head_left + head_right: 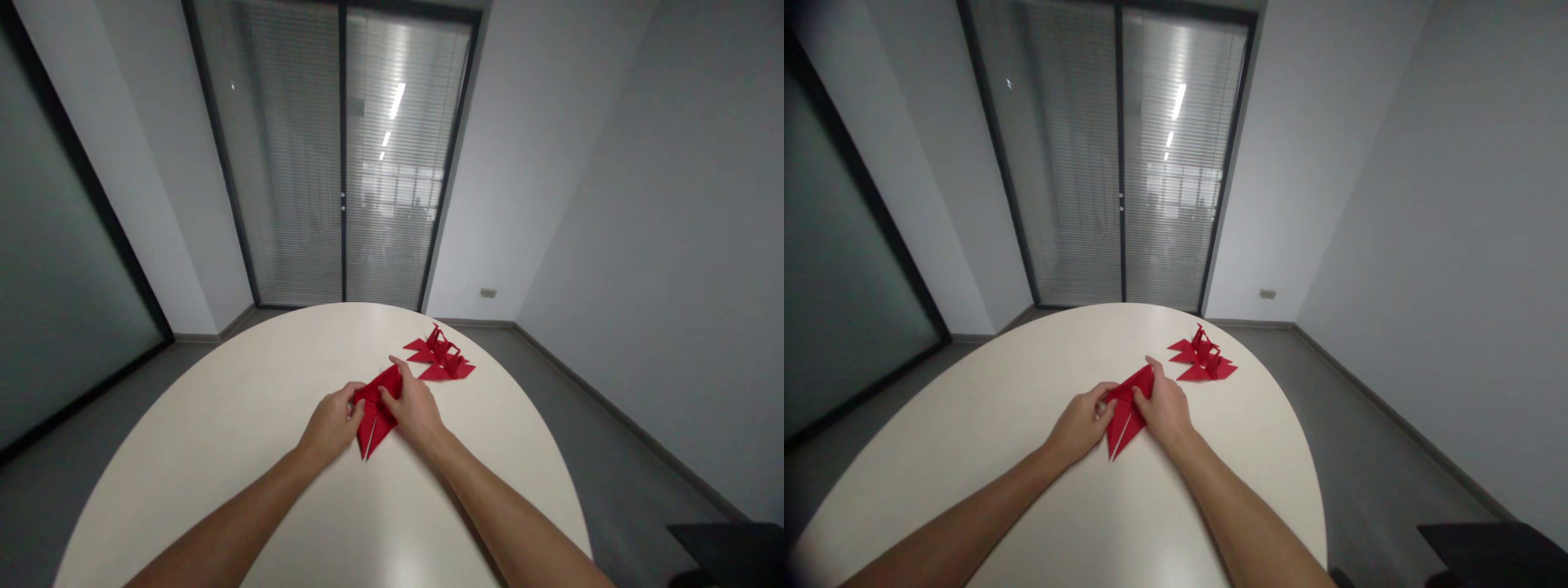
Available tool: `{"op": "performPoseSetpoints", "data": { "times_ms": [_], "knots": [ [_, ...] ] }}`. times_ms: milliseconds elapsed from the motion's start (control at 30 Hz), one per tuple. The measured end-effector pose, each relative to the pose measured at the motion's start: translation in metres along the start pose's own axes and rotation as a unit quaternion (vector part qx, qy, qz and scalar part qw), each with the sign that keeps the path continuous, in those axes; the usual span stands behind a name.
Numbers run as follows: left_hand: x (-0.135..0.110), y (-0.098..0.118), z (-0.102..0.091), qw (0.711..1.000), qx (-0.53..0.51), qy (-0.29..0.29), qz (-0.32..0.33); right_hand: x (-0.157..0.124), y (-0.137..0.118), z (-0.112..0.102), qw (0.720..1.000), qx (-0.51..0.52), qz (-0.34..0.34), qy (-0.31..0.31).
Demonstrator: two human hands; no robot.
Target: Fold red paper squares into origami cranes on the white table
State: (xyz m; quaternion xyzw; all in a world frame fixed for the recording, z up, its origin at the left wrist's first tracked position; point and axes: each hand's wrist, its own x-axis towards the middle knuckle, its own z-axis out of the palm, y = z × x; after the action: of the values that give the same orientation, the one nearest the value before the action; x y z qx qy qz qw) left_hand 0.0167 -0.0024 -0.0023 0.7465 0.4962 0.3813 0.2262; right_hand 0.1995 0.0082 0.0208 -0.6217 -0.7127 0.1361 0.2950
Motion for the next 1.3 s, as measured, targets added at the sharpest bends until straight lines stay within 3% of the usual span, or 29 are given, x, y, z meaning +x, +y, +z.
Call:
{"op": "performPoseSetpoints", "data": {
  "times_ms": [167, 367, 667, 1000, 1300],
  "knots": [
    [0.000, 0.002, -0.001, 1.000, 0.012, 0.001, -0.009, 0.002, 0.005, -0.011, 0.999, -0.029, -0.015, -0.024],
    [-0.002, 0.007, -0.003, 1.000, -0.022, -0.004, 0.004, 0.005, 0.010, -0.008, 0.998, -0.010, -0.031, -0.051],
    [-0.001, -0.003, -0.001, 0.998, -0.055, -0.034, 0.015, 0.008, 0.019, -0.007, 0.998, -0.017, -0.035, -0.040],
    [-0.002, -0.010, -0.010, 0.987, 0.136, -0.062, 0.051, 0.009, 0.025, -0.005, 0.999, 0.015, -0.043, 0.001],
    [-0.002, -0.013, -0.006, 0.993, 0.108, -0.035, 0.023, 0.009, 0.022, 0.001, 0.995, 0.096, -0.016, 0.000]
  ]
}}
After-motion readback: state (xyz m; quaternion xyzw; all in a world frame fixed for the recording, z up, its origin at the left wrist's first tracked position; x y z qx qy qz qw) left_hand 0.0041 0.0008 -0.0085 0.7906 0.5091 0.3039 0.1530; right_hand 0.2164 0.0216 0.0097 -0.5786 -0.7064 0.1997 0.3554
